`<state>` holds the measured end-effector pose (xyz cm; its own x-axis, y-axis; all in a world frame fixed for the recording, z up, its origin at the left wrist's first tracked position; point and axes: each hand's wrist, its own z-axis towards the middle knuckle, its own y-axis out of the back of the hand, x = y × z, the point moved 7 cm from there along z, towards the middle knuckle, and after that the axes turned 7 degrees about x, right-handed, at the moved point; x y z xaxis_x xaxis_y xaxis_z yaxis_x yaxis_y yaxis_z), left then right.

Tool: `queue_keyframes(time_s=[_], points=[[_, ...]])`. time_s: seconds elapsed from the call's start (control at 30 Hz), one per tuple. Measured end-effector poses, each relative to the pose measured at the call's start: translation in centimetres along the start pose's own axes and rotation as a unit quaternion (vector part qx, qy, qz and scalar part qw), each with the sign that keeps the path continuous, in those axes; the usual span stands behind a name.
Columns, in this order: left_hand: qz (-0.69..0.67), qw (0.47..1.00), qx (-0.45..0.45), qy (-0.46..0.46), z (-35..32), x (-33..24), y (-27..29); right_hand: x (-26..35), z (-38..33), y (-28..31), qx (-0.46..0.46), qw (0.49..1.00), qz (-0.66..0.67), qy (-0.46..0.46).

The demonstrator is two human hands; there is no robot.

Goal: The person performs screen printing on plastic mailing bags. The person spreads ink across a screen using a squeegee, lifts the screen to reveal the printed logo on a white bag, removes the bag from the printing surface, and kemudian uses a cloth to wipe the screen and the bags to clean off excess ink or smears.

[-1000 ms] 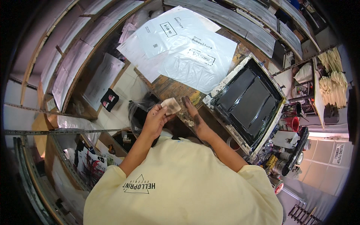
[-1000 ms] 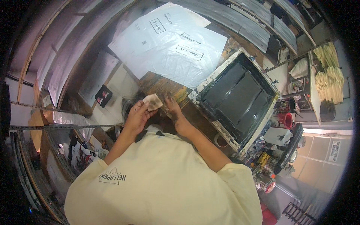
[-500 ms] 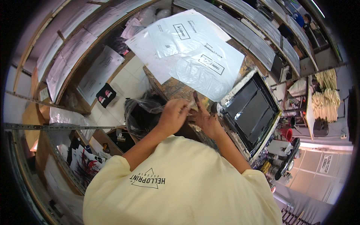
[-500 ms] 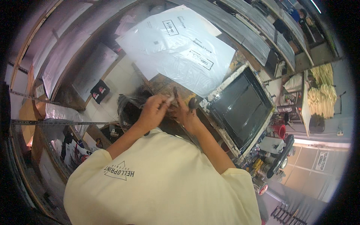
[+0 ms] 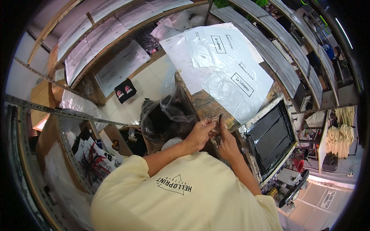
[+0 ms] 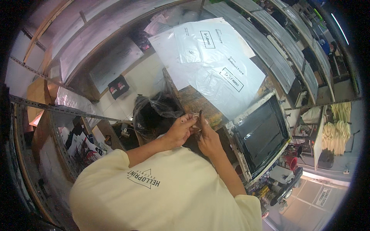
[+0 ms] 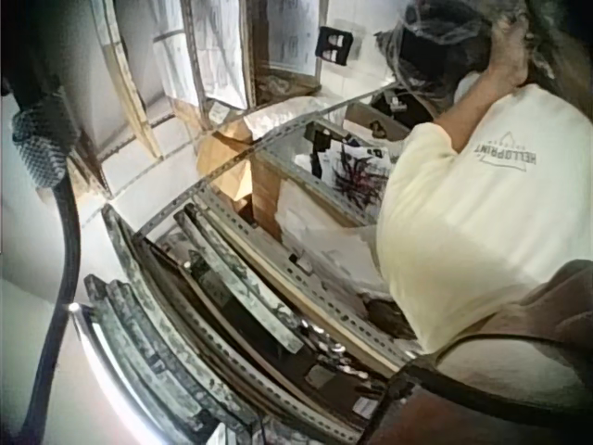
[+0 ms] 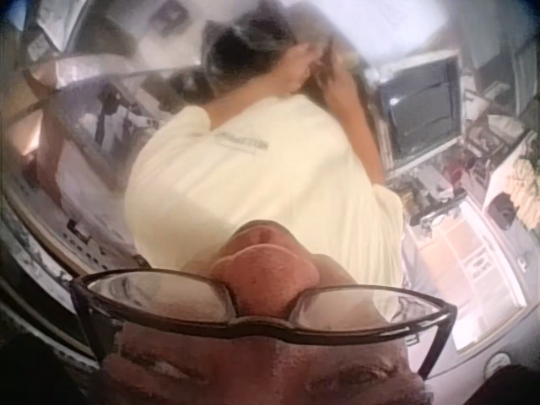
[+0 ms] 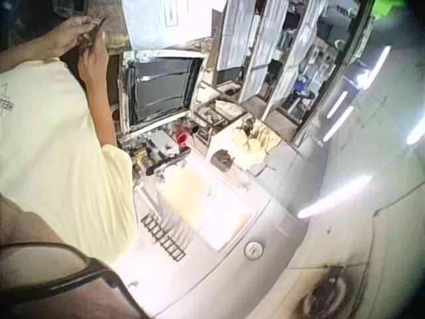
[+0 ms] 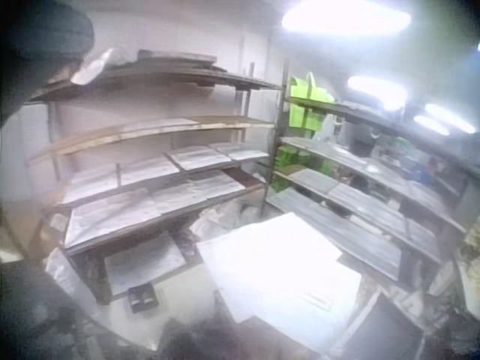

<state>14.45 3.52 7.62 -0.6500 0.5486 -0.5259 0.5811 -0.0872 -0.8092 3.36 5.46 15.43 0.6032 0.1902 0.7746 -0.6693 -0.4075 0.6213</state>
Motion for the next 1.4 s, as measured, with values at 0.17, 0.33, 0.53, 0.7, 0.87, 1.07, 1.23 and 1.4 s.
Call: queue_keyframes(time_s=[0.17, 0.33, 0.53, 0.7, 0.87, 1.07, 1.23, 1.4], points=[[-0.075, 0.997, -0.022, -0.022, -0.3, -1.8, 0.9, -0.3, -0.6, 0.3, 0.063, 0.997, -0.052, 0.013], [0.032, 0.999, -0.032, -0.006, -1.1, -3.0, 1.5, 1.6, -0.2, 1.4, -0.021, 0.994, -0.053, 0.093], [-0.058, 0.998, -0.003, -0.009, -2.8, -1.3, 0.9, -2.8, 1.5, -3.2, -0.013, 0.992, 0.056, 0.109], [-0.066, 0.997, -0.014, -0.029, -4.5, -2.1, 1.4, -2.7, 1.0, -3.4, 0.030, 0.984, 0.083, 0.157], [-0.074, 0.993, 0.031, -0.081, -3.8, -4.1, 1.9, 0.1, 1.7, -0.7, 0.031, 0.989, 0.029, 0.142], [0.074, 0.988, -0.099, -0.087, -3.8, -6.9, 3.6, -1.2, 3.5, 2.1, -0.088, 0.992, -0.073, 0.055], [0.031, 0.997, -0.048, -0.056, -3.3, -4.4, 1.3, -3.6, 5.3, -0.5, -0.156, 0.980, 0.106, -0.063], [0.043, 0.994, -0.085, -0.058, -4.0, -4.8, 2.6, -2.4, 4.3, 1.7, -0.142, 0.990, 0.002, -0.018]])
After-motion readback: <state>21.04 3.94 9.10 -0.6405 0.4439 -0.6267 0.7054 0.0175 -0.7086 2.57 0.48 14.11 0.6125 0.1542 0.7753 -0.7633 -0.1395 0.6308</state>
